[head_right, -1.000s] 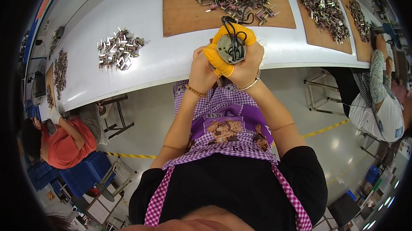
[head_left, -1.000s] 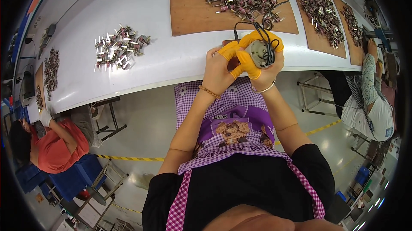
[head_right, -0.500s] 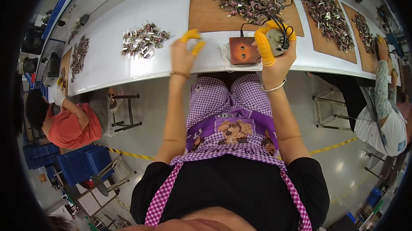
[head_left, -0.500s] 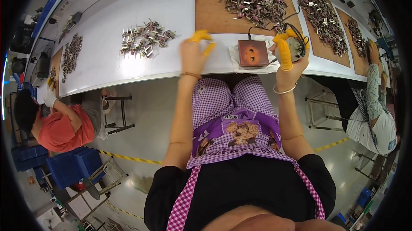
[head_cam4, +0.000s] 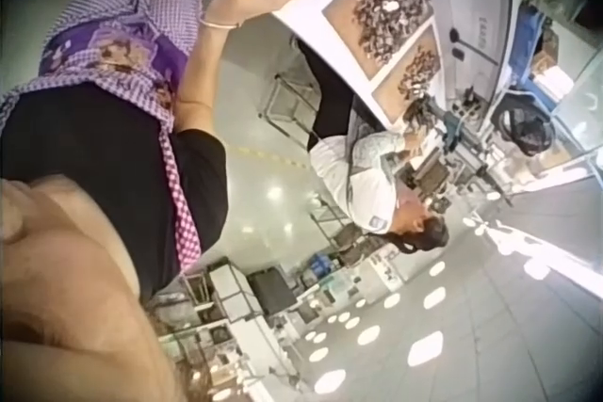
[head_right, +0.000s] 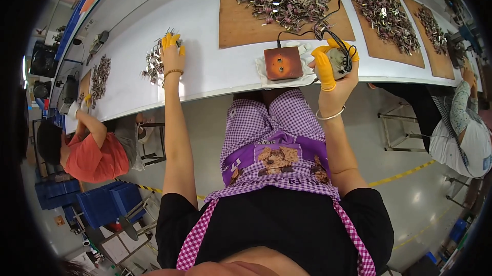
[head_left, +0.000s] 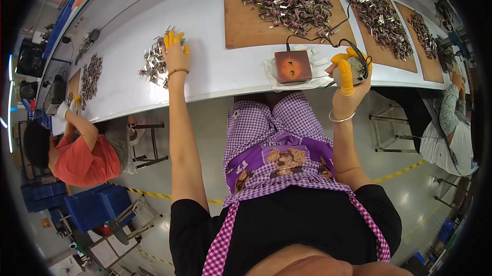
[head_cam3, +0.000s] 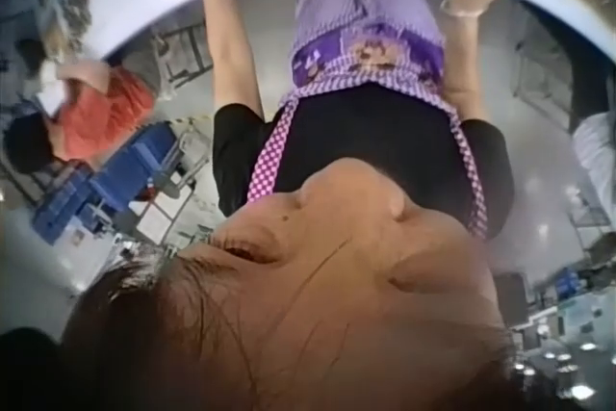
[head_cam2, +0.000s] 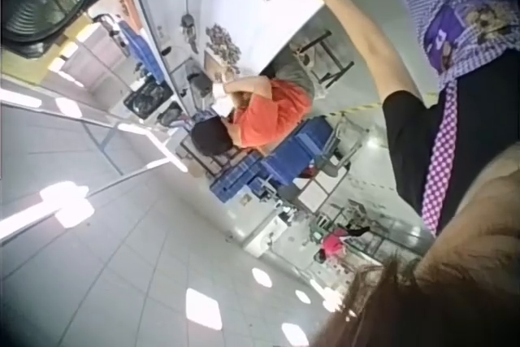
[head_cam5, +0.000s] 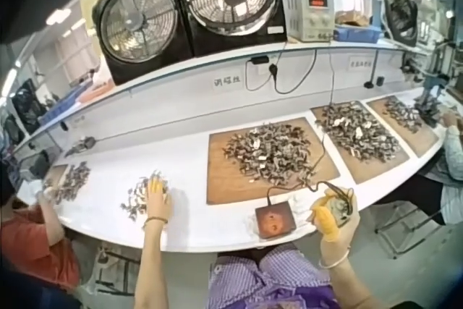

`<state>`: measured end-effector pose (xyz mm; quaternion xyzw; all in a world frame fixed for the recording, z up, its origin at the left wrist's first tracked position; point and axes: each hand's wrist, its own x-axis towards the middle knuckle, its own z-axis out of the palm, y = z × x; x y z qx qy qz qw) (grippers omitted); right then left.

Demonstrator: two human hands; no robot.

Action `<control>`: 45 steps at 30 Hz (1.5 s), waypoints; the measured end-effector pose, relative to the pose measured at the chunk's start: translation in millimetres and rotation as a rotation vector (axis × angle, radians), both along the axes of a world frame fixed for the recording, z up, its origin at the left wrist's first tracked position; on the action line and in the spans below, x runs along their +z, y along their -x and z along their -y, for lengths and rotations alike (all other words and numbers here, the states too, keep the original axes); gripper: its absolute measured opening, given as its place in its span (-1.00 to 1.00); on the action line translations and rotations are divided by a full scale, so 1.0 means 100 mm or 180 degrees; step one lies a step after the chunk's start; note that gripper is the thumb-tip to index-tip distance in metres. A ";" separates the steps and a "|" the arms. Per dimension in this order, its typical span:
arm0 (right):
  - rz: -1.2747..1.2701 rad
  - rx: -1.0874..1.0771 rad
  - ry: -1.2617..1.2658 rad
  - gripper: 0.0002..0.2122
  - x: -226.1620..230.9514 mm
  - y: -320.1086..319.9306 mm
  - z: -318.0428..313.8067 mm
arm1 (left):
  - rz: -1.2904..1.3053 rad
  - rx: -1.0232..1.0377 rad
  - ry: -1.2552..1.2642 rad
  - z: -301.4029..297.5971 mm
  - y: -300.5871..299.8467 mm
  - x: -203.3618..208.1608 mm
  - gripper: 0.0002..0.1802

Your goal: Test and sort small metal components using a handheld electronic device on a factory assembly line.

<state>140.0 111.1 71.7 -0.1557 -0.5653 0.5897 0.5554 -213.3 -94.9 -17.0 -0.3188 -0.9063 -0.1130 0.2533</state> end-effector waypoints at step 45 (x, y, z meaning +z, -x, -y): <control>0.0166 0.0043 0.0297 -0.72 -0.04 0.18 -0.16 | 0.0731 -0.1633 0.0268 -1.08 -0.86 0.32 -0.73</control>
